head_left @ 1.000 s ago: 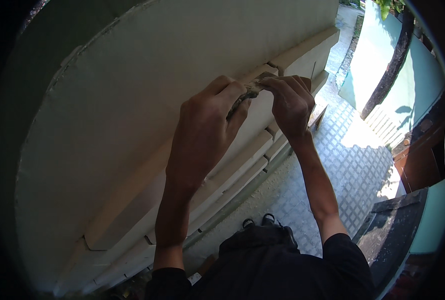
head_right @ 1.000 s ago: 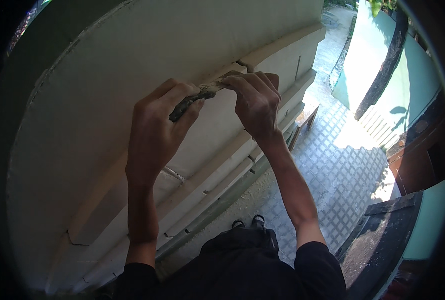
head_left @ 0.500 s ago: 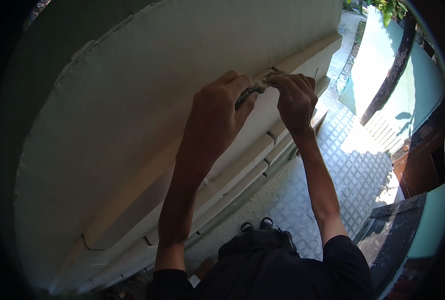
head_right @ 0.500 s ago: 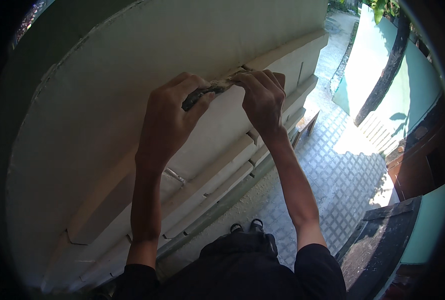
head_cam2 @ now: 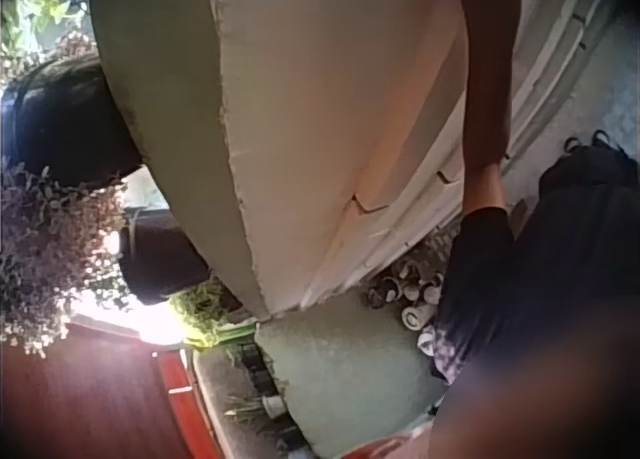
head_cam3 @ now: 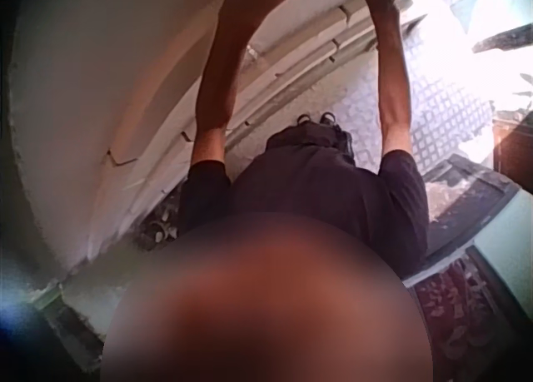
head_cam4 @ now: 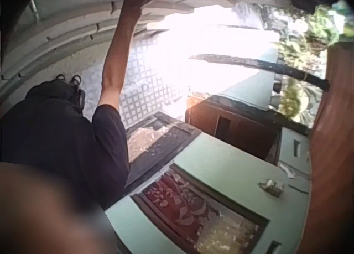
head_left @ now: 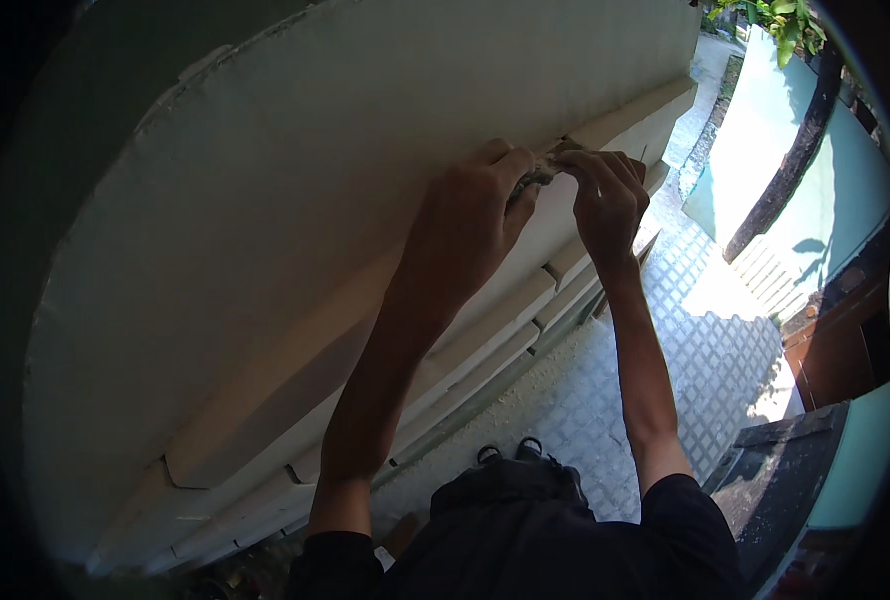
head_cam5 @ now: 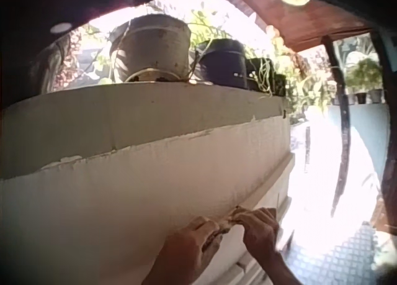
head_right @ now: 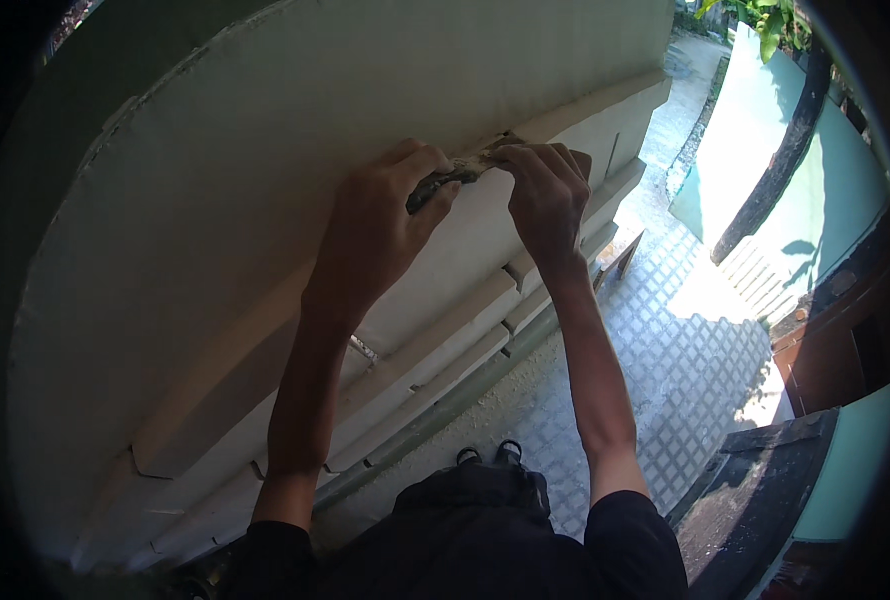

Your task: Scraping and smoothing cracks or joints in a concrete or plaster wall using a putty knife.

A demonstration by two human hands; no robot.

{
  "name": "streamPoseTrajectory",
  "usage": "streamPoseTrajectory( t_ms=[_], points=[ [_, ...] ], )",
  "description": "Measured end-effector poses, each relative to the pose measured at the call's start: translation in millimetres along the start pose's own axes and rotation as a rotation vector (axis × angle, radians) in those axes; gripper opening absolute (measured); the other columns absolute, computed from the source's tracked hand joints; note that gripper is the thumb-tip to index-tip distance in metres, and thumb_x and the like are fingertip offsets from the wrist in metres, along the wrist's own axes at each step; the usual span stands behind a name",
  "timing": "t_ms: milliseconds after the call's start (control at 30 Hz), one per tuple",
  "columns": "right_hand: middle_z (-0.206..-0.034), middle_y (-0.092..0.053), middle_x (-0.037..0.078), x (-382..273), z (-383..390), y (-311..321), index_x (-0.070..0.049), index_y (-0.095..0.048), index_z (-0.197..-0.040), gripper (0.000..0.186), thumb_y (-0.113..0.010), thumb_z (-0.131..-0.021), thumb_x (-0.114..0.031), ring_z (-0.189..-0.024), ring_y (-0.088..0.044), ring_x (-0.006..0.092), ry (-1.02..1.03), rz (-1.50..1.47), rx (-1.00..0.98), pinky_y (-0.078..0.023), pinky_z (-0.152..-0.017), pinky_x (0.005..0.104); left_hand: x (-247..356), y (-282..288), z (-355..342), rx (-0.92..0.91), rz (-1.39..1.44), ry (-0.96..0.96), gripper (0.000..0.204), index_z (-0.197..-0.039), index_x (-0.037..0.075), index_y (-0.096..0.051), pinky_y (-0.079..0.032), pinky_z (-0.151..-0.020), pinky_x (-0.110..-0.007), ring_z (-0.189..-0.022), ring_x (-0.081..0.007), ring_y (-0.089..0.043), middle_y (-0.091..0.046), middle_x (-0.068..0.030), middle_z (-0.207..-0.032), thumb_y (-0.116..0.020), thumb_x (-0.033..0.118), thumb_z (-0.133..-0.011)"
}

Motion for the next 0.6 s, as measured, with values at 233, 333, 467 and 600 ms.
streamPoseTrajectory(
  t_ms=[233,333,467,600],
  points=[
    [-0.082,-0.071,0.002,-12,8,3,-0.011,-0.075,-0.086,0.012,-0.072,-0.078,-0.002,-0.075,-0.066,0.0194,0.019,-0.044,-0.033,-0.045,-0.076,0.0328,4,12,9,-0.042,0.011,0.034,0.013,-0.095,-0.002,-0.065,-0.052,-0.068,-0.04,-0.076,-0.03,-0.068,-0.066,-0.015,-0.091,-0.071,0.006,-0.086],
    [-0.082,-0.071,0.003,-6,5,1,-0.01,-0.075,-0.087,0.012,-0.073,-0.078,-0.002,-0.075,-0.066,0.0199,0.007,-0.02,0.002,-0.045,-0.077,0.0327,-3,9,5,-0.016,0.019,0.035,0.013,-0.095,-0.002,-0.065,-0.053,-0.07,-0.04,-0.076,-0.0302,-0.068,-0.066,-0.015,-0.091,-0.071,0.006,-0.086],
    [-0.083,-0.072,0.003,-3,7,-1,-0.01,-0.074,-0.087,0.012,-0.072,-0.079,-0.001,-0.076,-0.067,0.0192,0.0,-0.04,0.013,-0.046,-0.076,0.0328,1,7,10,-0.023,0.02,0.043,0.013,-0.095,-0.002,-0.065,-0.053,-0.071,-0.04,-0.078,-0.0298,-0.068,-0.066,-0.0151,-0.091,-0.07,0.006,-0.086],
    [-0.083,-0.073,0.003,-2,1,-2,-0.009,-0.074,-0.086,0.012,-0.072,-0.079,-0.001,-0.077,-0.067,0.0194,0.002,0.007,0.003,-0.047,-0.074,0.0325,-5,0,1,-0.021,-0.019,0.033,0.013,-0.095,-0.002,-0.065,-0.053,-0.073,-0.04,-0.079,-0.0303,-0.069,-0.067,-0.0155,-0.092,-0.07,0.006,-0.086]
  ],
)
Point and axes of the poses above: each hand's wrist, its own z-axis away from the middle knuckle, its own y-axis out of the back of the hand, x = y × z, the point moved 9 cm from there along -z, towards the middle knuckle
